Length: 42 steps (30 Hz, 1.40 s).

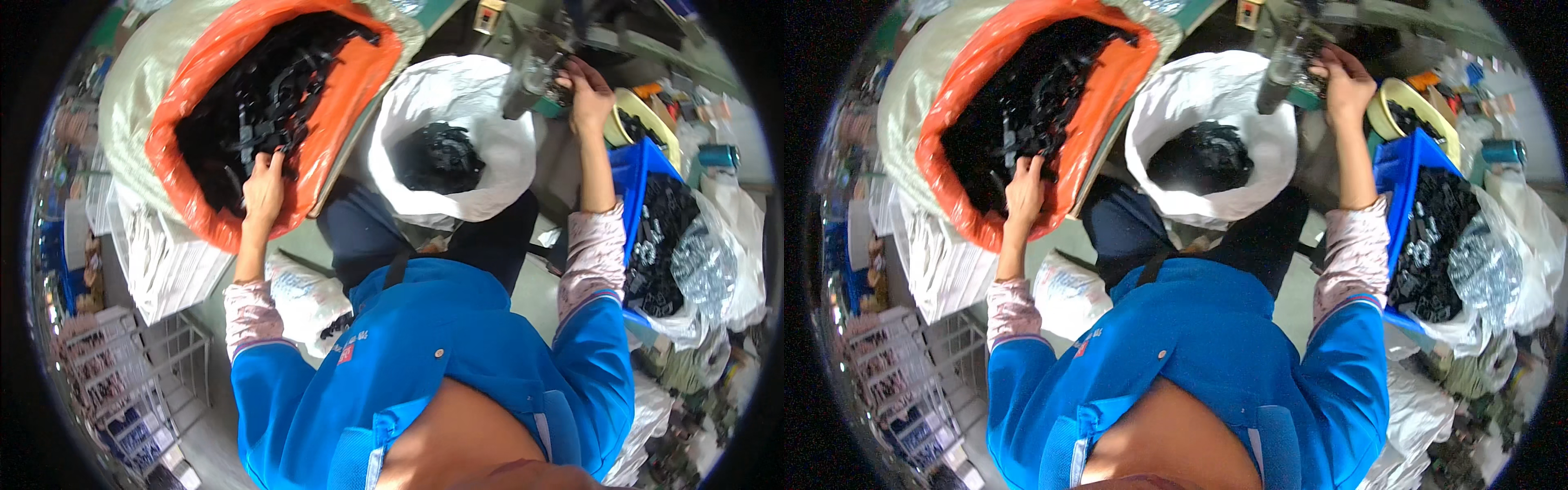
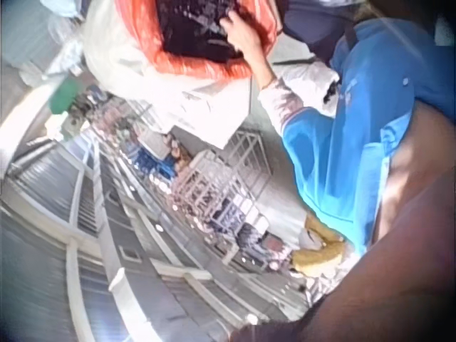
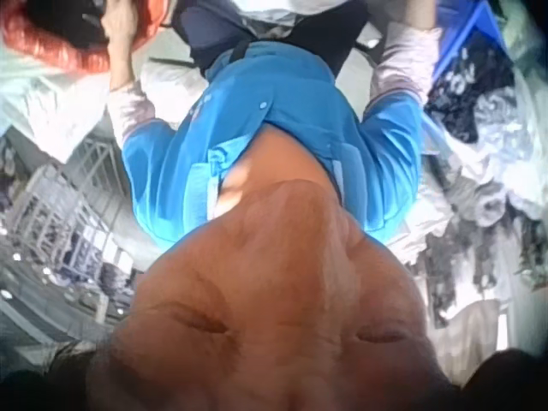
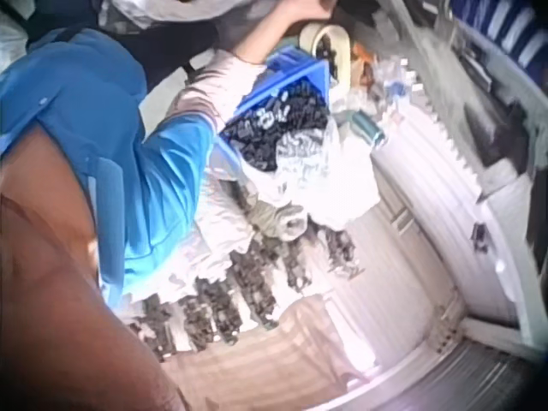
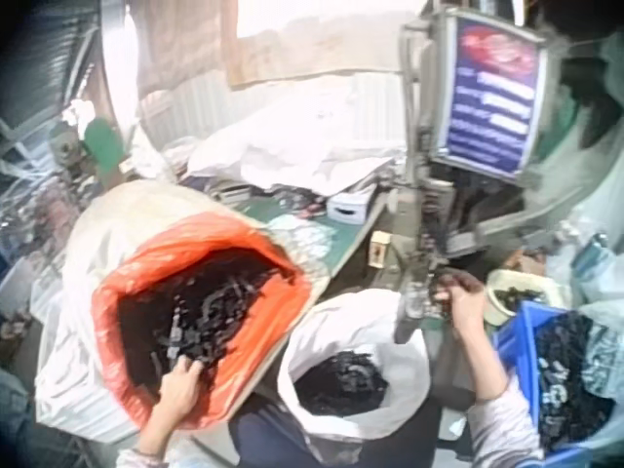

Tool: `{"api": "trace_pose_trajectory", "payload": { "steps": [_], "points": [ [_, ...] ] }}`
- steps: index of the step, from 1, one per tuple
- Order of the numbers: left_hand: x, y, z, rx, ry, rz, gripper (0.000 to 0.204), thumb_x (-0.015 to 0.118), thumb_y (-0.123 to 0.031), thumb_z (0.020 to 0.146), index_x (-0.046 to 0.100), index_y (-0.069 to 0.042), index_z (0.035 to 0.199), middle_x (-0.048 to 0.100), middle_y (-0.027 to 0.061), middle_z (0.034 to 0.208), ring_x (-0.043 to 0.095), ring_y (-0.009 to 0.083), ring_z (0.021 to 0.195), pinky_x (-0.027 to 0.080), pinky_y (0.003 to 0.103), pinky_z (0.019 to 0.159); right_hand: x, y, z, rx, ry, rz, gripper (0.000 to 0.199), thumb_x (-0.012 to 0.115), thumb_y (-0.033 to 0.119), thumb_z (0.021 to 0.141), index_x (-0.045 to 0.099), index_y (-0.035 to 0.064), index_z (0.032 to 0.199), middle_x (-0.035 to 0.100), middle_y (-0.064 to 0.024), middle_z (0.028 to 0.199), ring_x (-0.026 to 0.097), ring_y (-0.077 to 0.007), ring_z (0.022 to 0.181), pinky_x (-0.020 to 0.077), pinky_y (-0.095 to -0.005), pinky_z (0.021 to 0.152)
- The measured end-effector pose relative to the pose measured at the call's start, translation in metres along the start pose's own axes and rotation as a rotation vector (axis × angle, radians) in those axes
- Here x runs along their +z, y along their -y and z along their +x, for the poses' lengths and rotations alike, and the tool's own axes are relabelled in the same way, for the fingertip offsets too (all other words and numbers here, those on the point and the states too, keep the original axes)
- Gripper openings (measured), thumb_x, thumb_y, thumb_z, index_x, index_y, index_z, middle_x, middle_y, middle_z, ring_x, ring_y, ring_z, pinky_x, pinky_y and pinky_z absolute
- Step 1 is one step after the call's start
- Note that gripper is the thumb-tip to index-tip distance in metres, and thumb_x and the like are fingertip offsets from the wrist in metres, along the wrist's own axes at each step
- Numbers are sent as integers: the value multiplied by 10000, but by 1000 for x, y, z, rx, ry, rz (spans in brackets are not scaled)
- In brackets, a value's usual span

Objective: The person repeatedly picks small black plastic components from a blue bin and a large orange-lined sack, joins them by hand, and places the assembled units into a white sack. The cycle continues throughout the clip.

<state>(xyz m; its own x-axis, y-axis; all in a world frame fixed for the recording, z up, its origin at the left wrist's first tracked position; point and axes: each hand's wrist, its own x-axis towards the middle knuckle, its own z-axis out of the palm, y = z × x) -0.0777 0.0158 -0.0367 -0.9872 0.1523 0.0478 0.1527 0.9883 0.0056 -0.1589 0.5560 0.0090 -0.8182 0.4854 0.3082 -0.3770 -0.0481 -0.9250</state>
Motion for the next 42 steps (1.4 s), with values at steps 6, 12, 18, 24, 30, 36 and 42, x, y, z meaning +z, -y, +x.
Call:
{"api": "trace_pose_trajectory", "payload": {
  "steps": [6, 12, 18, 24, 30, 36, 42],
  "points": [
    [-2, 10, -5, 165, 30, -62, 319, 536, -17, 793, 487, -106, 1095, 509, 158, 1054, 589, 411, 760, 503, 489, 632, 41, 78, -49, -111, 87, -93, 164, 704, 60, 811, 708, -5, 961, 693, -63, 866, 580, -73, 634, 471, -188, 594],
    [3, 3, -11, 133, 5, 26, 277, 480, -57, 838, 515, -126, 1104, 540, 141, 1028, 590, 402, 773, 491, 487, 616, 47, 65, -46, -239, 71, -388, 179, 716, 131, 814, 723, 28, 960, 697, -58, 891, 604, -78, 643, 487, -199, 596],
    [7, 10, 6, 326, -45, 21, 239, 492, -42, 855, 577, -115, 1066, 567, 125, 1001, 615, 367, 746, 510, 454, 582, 30, 37, -70, -200, 71, -323, 161, 742, 143, 772, 715, 24, 878, 658, -85, 732, 596, -101, 629, 471, -251, 584],
    [18, 19, -1, 270, 24, -145, 321, 463, -67, 861, 595, -147, 1142, 547, 107, 1185, 613, 334, 927, 525, 401, 714, -40, 72, -157, 47, 43, -645, 188, 630, 148, 889, 686, 25, 1020, 669, -55, 860, 603, -96, 732, 496, -242, 651],
    [5, 11, 6, 350, 179, -54, 390, 469, 4, 799, 496, -110, 1171, 528, 127, 1111, 603, 373, 827, 527, 445, 666, -89, 54, -207, 264, -105, -370, 172, 630, 95, 893, 670, -10, 1022, 647, -48, 797, 569, -83, 666, 455, -205, 585],
    [-31, -4, 4, 371, -204, -397, 279, 620, 21, 769, 607, -62, 1035, 540, 118, 1040, 606, 315, 816, 511, 350, 707, -37, 40, -224, 385, 70, -219, 189, 619, 93, 892, 664, -15, 1041, 641, -42, 780, 565, -78, 665, 445, -204, 596],
    [-45, -56, -2, 286, -496, -998, 181, 643, 138, 780, 519, 16, 832, 569, 132, 1029, 624, 144, 839, 541, 273, 706, 38, 39, -232, 561, 443, -84, 277, 576, 189, 924, 638, -30, 1082, 650, -79, 845, 582, -91, 692, 464, -220, 607]
  ]
}}
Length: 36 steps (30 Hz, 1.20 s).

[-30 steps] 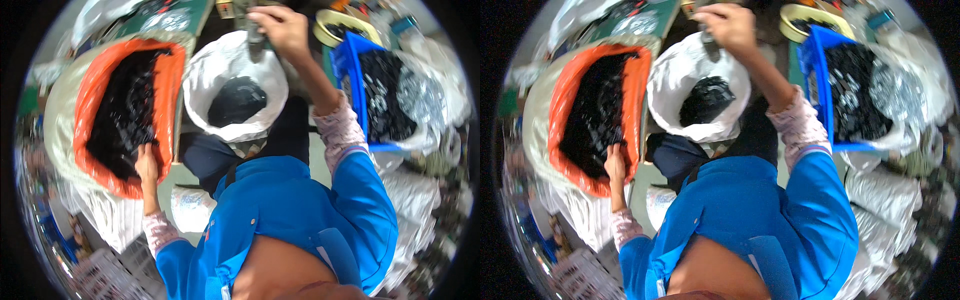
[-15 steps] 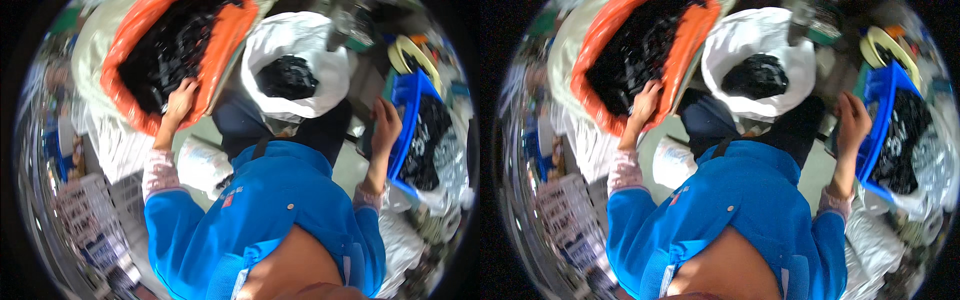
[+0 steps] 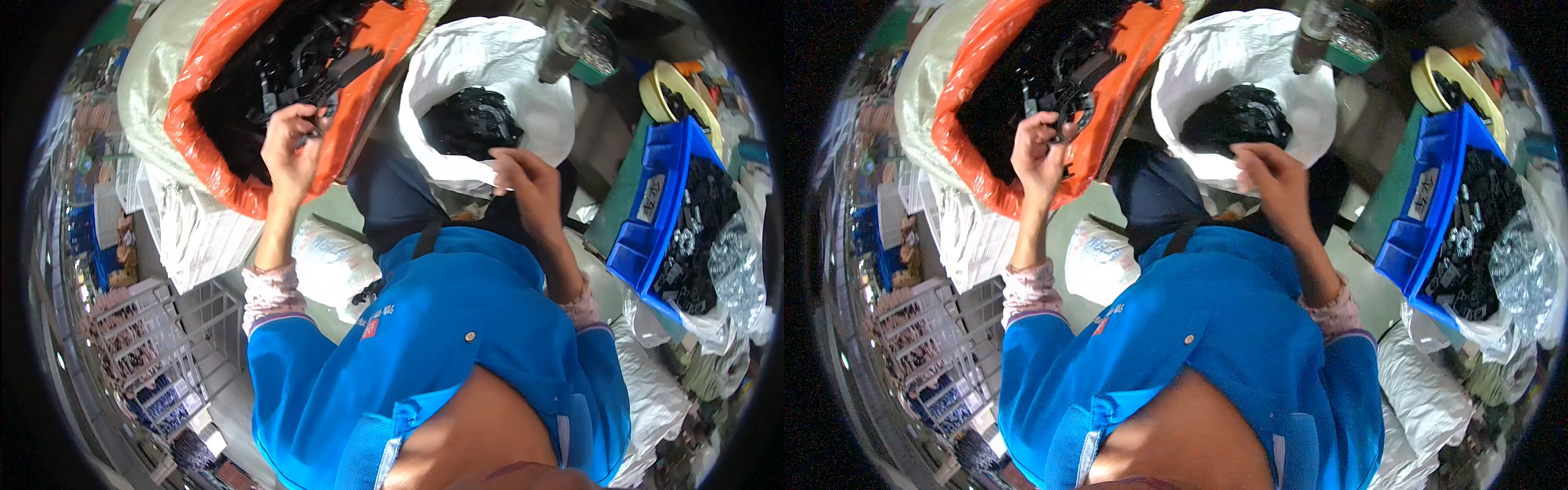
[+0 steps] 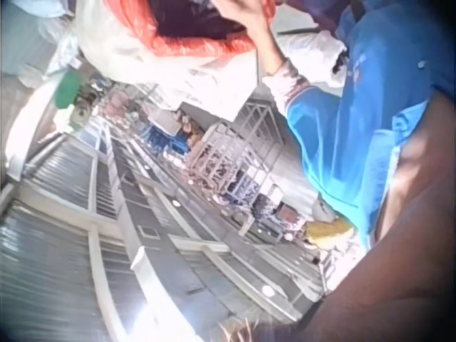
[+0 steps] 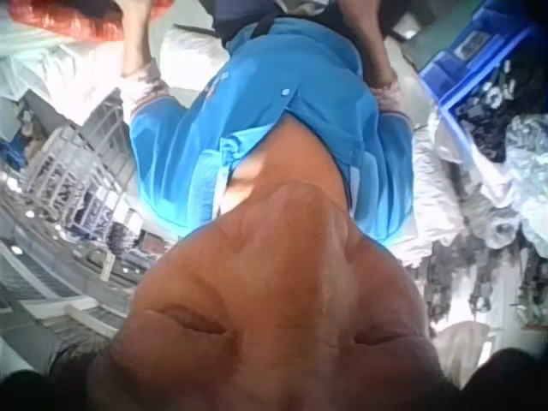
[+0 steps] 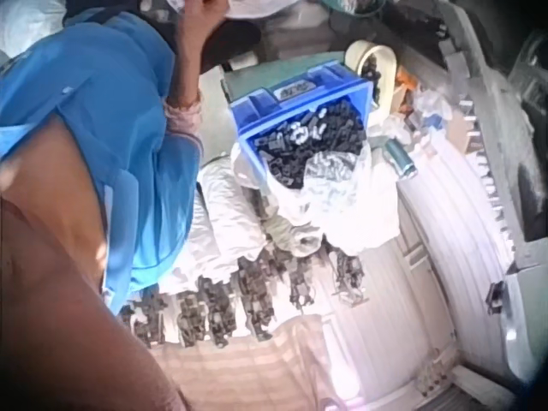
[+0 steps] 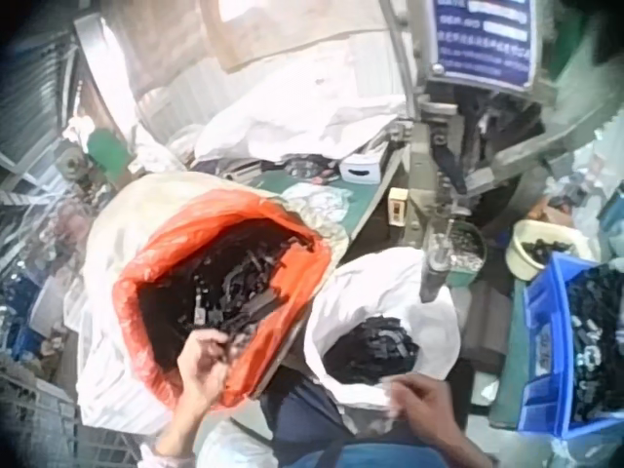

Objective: The person repeatedly picks small black plastic components from a blue bin and a large orange-lined sack, joins them by hand, and places the assembled units into a white sack. The cycle continues throughout the clip.

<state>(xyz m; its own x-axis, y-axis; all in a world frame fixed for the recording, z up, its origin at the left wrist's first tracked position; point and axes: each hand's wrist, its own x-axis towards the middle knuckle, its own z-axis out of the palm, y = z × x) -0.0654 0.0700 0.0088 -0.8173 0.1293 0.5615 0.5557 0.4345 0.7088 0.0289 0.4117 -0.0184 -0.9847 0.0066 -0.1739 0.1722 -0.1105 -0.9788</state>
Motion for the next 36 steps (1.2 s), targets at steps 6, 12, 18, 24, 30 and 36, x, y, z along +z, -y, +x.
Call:
{"api": "trace_pose_trajectory", "payload": {
  "steps": [6, 12, 18, 24, 30, 36],
  "points": [
    [92, -65, -20, 316, 346, -271, 184, 648, 116, 778, 484, 32, 791, 569, 199, 1030, 676, 276, 863, 584, 337, 705, 18, 22, 26, 32, -22, 673, 455, 535, 350, 950, 473, -9, 1224, 613, -136, 999, 640, -189, 792, 465, -255, 543],
    [154, -84, -27, 258, 637, -280, 494, 497, 56, 786, 434, -21, 1270, 370, 224, 1406, 464, 333, 1238, 375, 427, 1025, -53, 33, -7, -208, -358, 313, 316, 643, 175, 890, 528, 18, 1139, 613, -63, 794, 561, -82, 623, 417, -220, 487],
    [215, -151, -1, -428, 1221, -632, 625, 713, -35, 750, 419, -17, 1303, 609, 100, 1067, 577, 183, 1003, 461, 302, 881, -62, 55, -75, -241, -323, -192, 304, 618, 69, 889, 545, -3, 1175, 634, -72, 971, 622, -112, 737, 502, -229, 613],
    [252, -154, -10, -563, 903, -1140, 193, 736, -19, 758, 562, -54, 835, 563, 8, 774, 521, 88, 667, 424, 230, 621, -181, 111, -166, 17, -649, -1308, 322, 672, 140, 828, 584, 27, 1117, 654, -140, 785, 665, -235, 745, 511, -337, 630],
    [273, -182, -8, -884, 969, -1183, 180, 693, -91, 805, 562, -38, 916, 531, 23, 666, 497, 112, 542, 409, 250, 521, -188, 88, -182, 480, -708, -1406, 383, 717, 224, 790, 555, 36, 1082, 675, -166, 901, 654, -348, 821, 514, -406, 690],
    [291, -213, 0, -1151, 1207, -1181, 312, 634, -185, 872, 563, -1, 1115, 641, 120, 843, 606, 164, 650, 472, 275, 554, -163, 101, -172, -393, -468, -1291, 232, 627, 1, 779, 597, 1, 1009, 637, -186, 973, 617, -319, 850, 516, -385, 728]
  ]
}}
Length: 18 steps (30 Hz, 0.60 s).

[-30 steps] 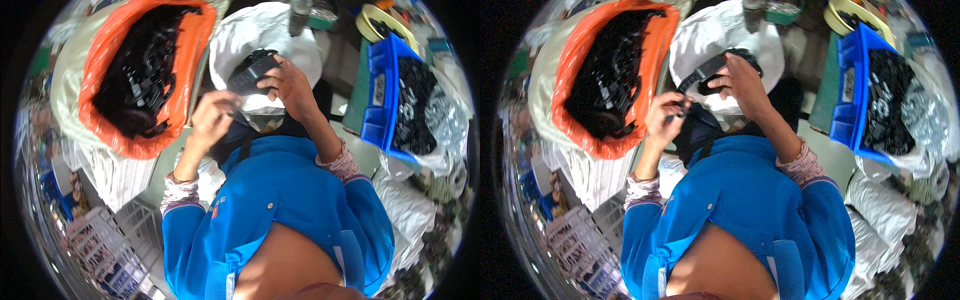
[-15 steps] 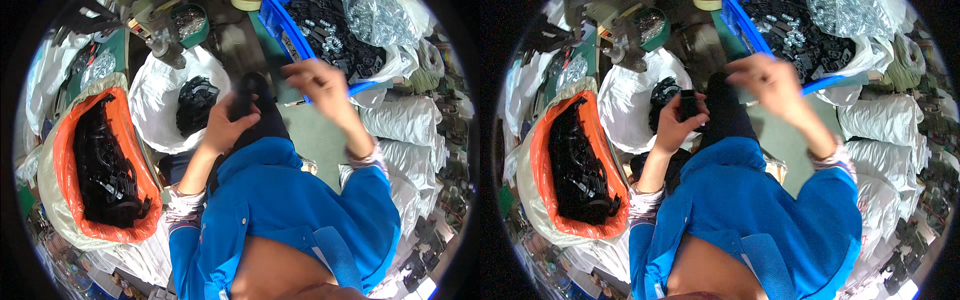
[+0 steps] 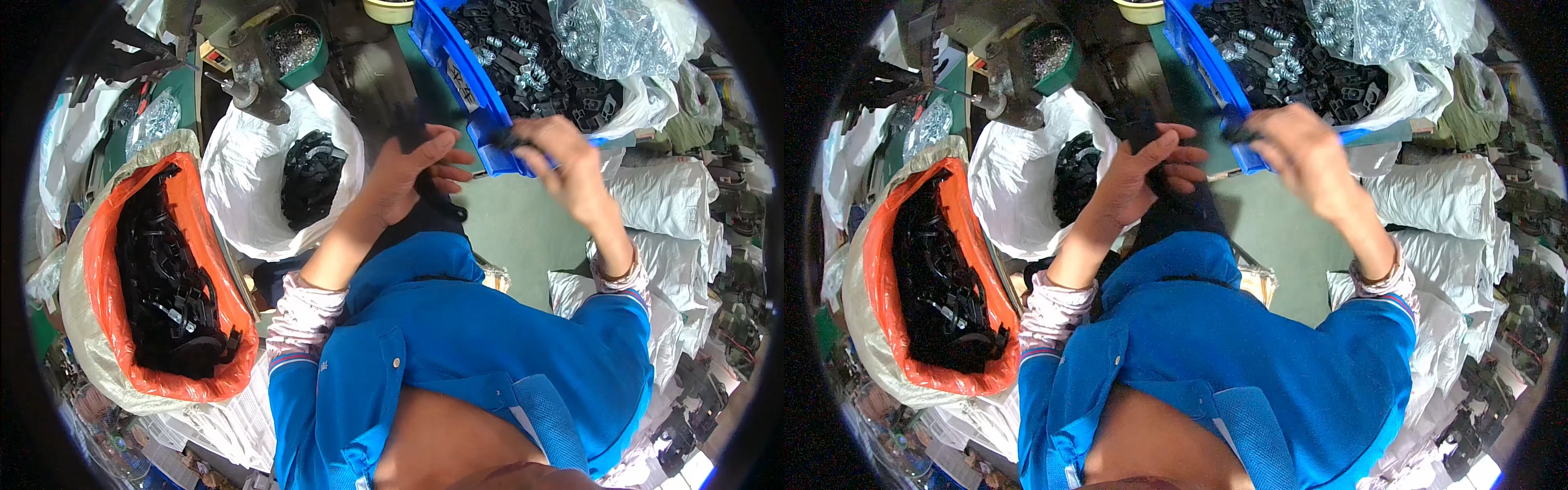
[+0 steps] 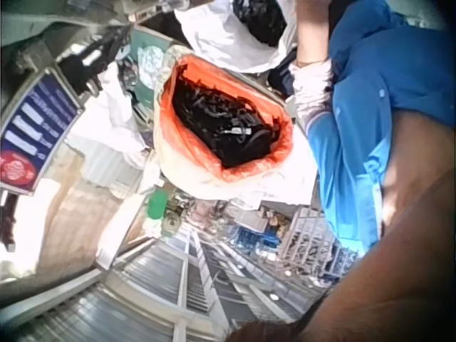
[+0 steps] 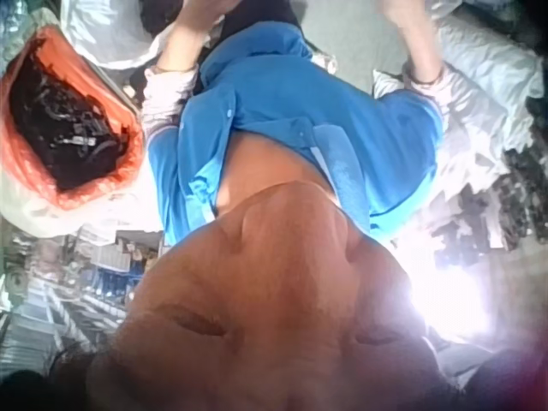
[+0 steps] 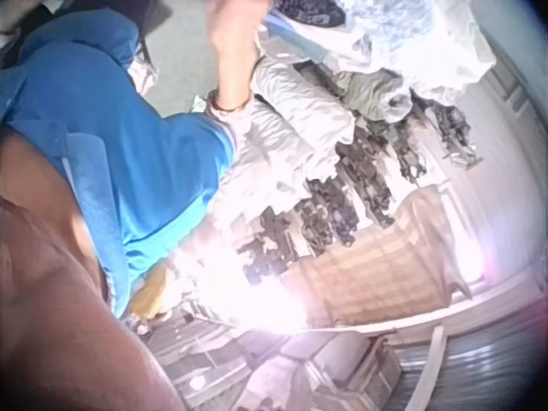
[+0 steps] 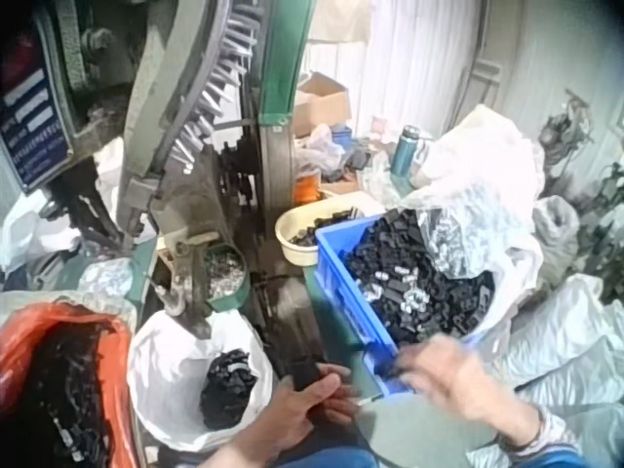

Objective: The person repeatedly picks small black plastic components from a blue bin and a large orange-lined sack, joins them by hand, and places the assembled units into a white sack. The cycle continues throughout the clip.

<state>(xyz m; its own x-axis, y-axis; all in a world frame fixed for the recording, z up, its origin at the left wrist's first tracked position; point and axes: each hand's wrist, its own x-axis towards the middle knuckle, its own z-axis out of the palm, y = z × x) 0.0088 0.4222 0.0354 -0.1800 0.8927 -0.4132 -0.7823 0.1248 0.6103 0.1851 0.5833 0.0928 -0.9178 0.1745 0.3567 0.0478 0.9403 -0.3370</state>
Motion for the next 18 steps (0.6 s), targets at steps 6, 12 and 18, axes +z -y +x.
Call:
{"api": "trace_pose_trajectory", "payload": {
  "steps": [6, 12, 18],
  "points": [
    [-16, 9, -1, 50, 154, 191, 354, 670, -178, 836, 567, -10, 1129, 638, 115, 919, 654, 201, 801, 511, 279, 654, 6, -12, 41, -27, 190, 326, 204, 627, -12, 779, 640, -18, 982, 666, -155, 931, 647, -301, 857, 514, -365, 763],
    [-20, 3, -11, 148, 94, 100, 392, 665, -141, 822, 547, -7, 1171, 642, 121, 975, 646, 223, 894, 549, 328, 709, 47, -134, 85, 162, 171, -230, 96, 612, 37, 759, 606, -8, 844, 637, -164, 877, 621, -359, 838, 513, -427, 704],
    [-26, -4, -9, 305, -17, 178, 360, 675, -115, 824, 560, -17, 1152, 660, 125, 1041, 644, 205, 933, 546, 329, 717, 51, -136, 88, 172, 176, -276, 124, 602, 54, 745, 583, 20, 863, 625, -172, 851, 615, -364, 858, 506, -445, 719]
  ]
}}
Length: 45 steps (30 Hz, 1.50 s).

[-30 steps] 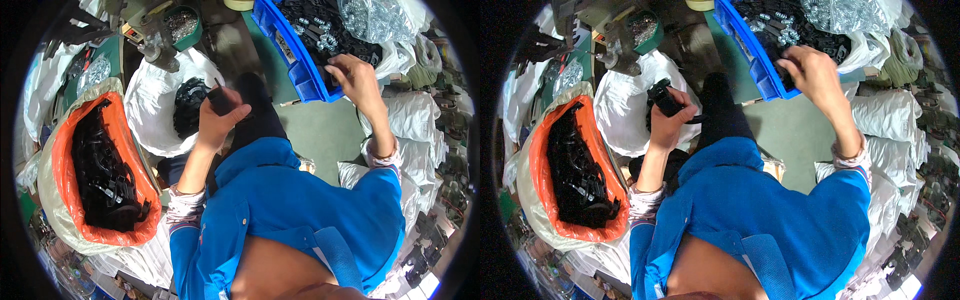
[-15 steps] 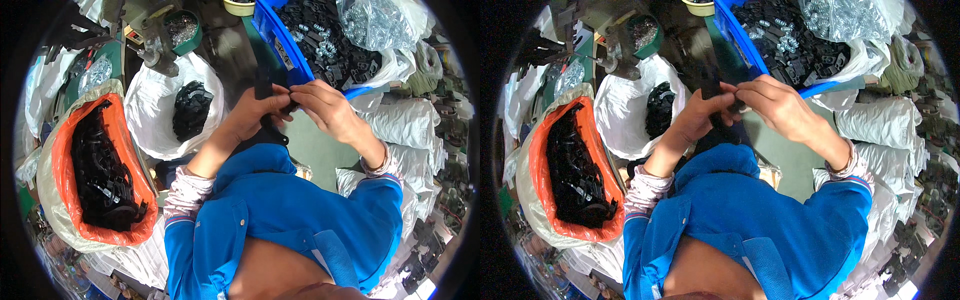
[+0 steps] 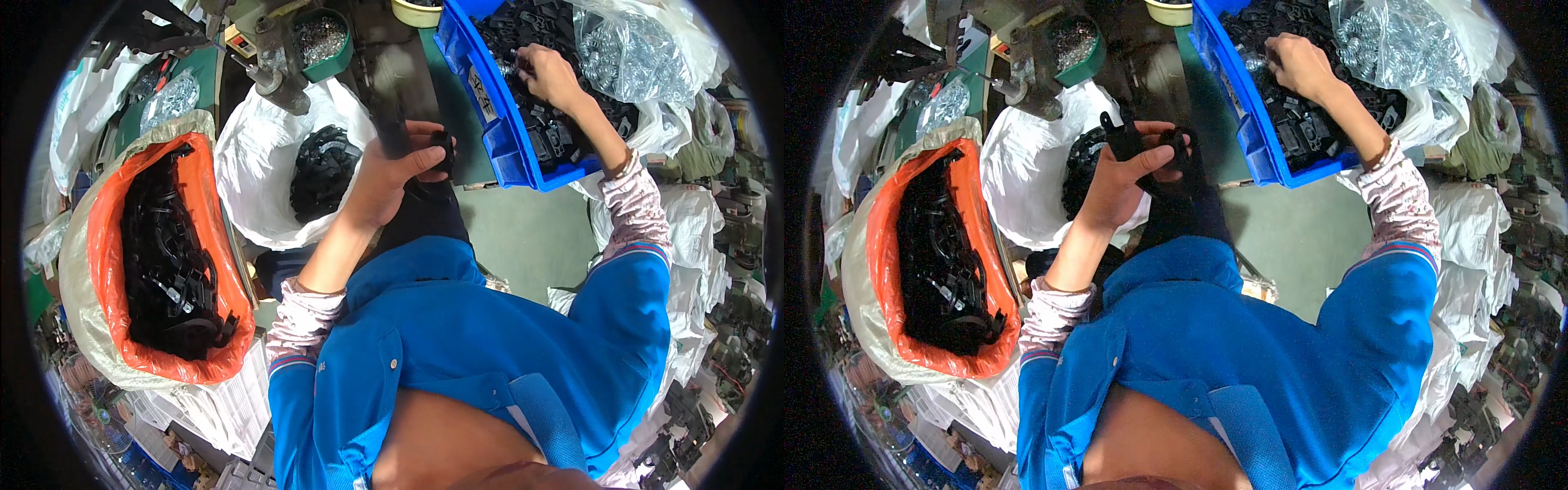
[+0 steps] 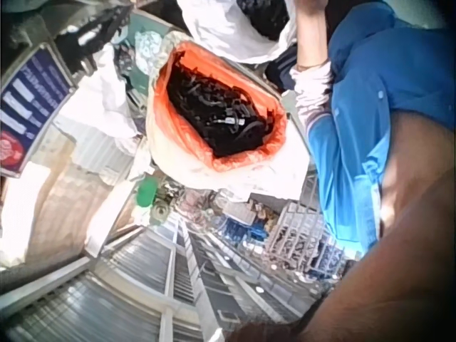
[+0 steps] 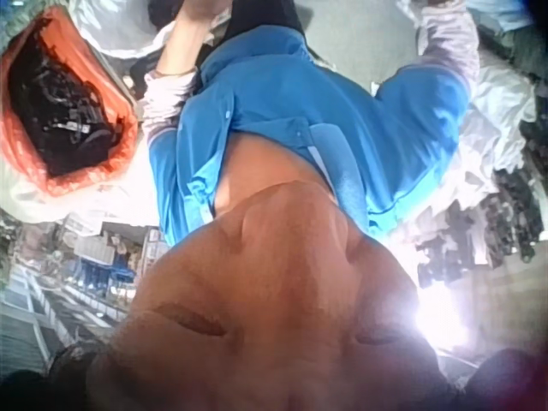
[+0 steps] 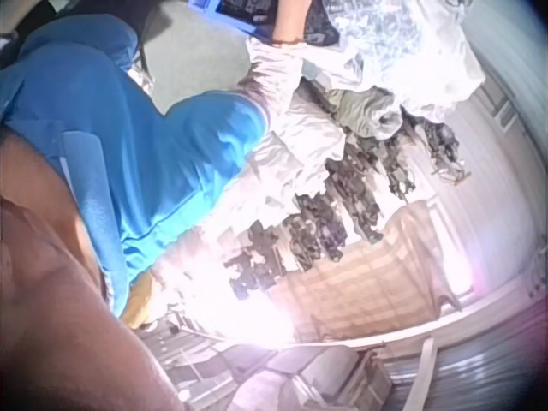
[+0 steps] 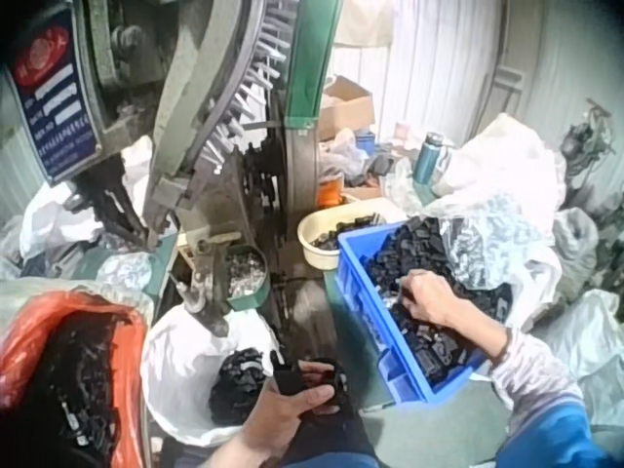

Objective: The person repeatedly picks small black plastic components from a blue bin and a large orange-lined sack, joins them by hand, and places the assembled units into a white sack. The cycle continues throughout the clip.

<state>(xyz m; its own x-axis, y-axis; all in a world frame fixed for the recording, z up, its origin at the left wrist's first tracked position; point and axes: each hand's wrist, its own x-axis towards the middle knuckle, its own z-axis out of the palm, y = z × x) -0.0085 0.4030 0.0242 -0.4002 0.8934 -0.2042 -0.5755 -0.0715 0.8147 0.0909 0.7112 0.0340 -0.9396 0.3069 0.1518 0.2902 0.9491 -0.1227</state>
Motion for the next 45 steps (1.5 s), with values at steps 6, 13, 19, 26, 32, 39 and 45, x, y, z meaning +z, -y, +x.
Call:
{"api": "trace_pose_trajectory", "payload": {
  "steps": [6, 13, 19, 26, 32, 39, 45],
  "points": [
    [8, -5, 13, 102, -57, 82, 347, 715, -95, 803, 608, 10, 1115, 657, 45, 962, 605, 106, 831, 488, 234, 708, -23, 5, -10, 137, 18, 277, 110, 606, 81, 771, 556, 3, 829, 619, -207, 761, 611, -385, 750, 494, -402, 682],
    [5, -8, 22, 287, -127, 230, 305, 737, -82, 783, 652, -8, 1067, 650, 20, 882, 590, 87, 761, 482, 224, 699, -52, 58, -14, 104, 79, 1018, 181, 577, 86, 877, 651, -9, 1012, 618, 14, 781, 516, -35, 664, 448, -195, 630],
    [-1, -15, 10, 342, -166, 210, 304, 737, -48, 772, 660, 1, 1062, 682, 47, 917, 622, 89, 817, 501, 221, 758, -59, 131, -8, -135, 117, 978, 152, 611, 78, 887, 680, 6, 1002, 537, 45, 613, 456, -2, 596, 374, -185, 541],
    [-15, -28, -15, 357, -268, 243, 283, 738, -26, 757, 662, 14, 1027, 684, 56, 908, 630, 93, 823, 515, 227, 739, -48, 164, 8, -637, -87, 575, 253, 627, -51, 769, 654, 3, 1014, 602, -147, 869, 602, -279, 756, 491, -322, 649],
    [-24, -24, -28, 496, -401, 162, 310, 726, -6, 760, 603, -1, 1045, 668, 64, 903, 626, 100, 815, 523, 232, 723, -38, 195, 15, -722, -105, 454, 321, 656, -31, 731, 625, 3, 1049, 621, -169, 945, 613, -359, 867, 511, -348, 731],
    [-51, -24, -42, 714, -475, 156, 319, 715, -47, 799, 568, 16, 1075, 655, 98, 934, 629, 127, 836, 527, 248, 706, -2, 225, 8, -295, -56, 1130, 349, 585, 43, 906, 446, 9, 1225, 658, -152, 1073, 636, -180, 967, 524, -278, 776],
    [-66, -36, -64, 684, -574, 291, 184, 703, -43, 803, 611, 24, 948, 654, 76, 875, 626, 109, 779, 516, 250, 680, 18, 250, -8, 58, 276, 1603, 277, 596, 119, 914, 557, -33, 1141, 644, -125, 1018, 645, -184, 908, 533, -295, 774]
  ]
}}
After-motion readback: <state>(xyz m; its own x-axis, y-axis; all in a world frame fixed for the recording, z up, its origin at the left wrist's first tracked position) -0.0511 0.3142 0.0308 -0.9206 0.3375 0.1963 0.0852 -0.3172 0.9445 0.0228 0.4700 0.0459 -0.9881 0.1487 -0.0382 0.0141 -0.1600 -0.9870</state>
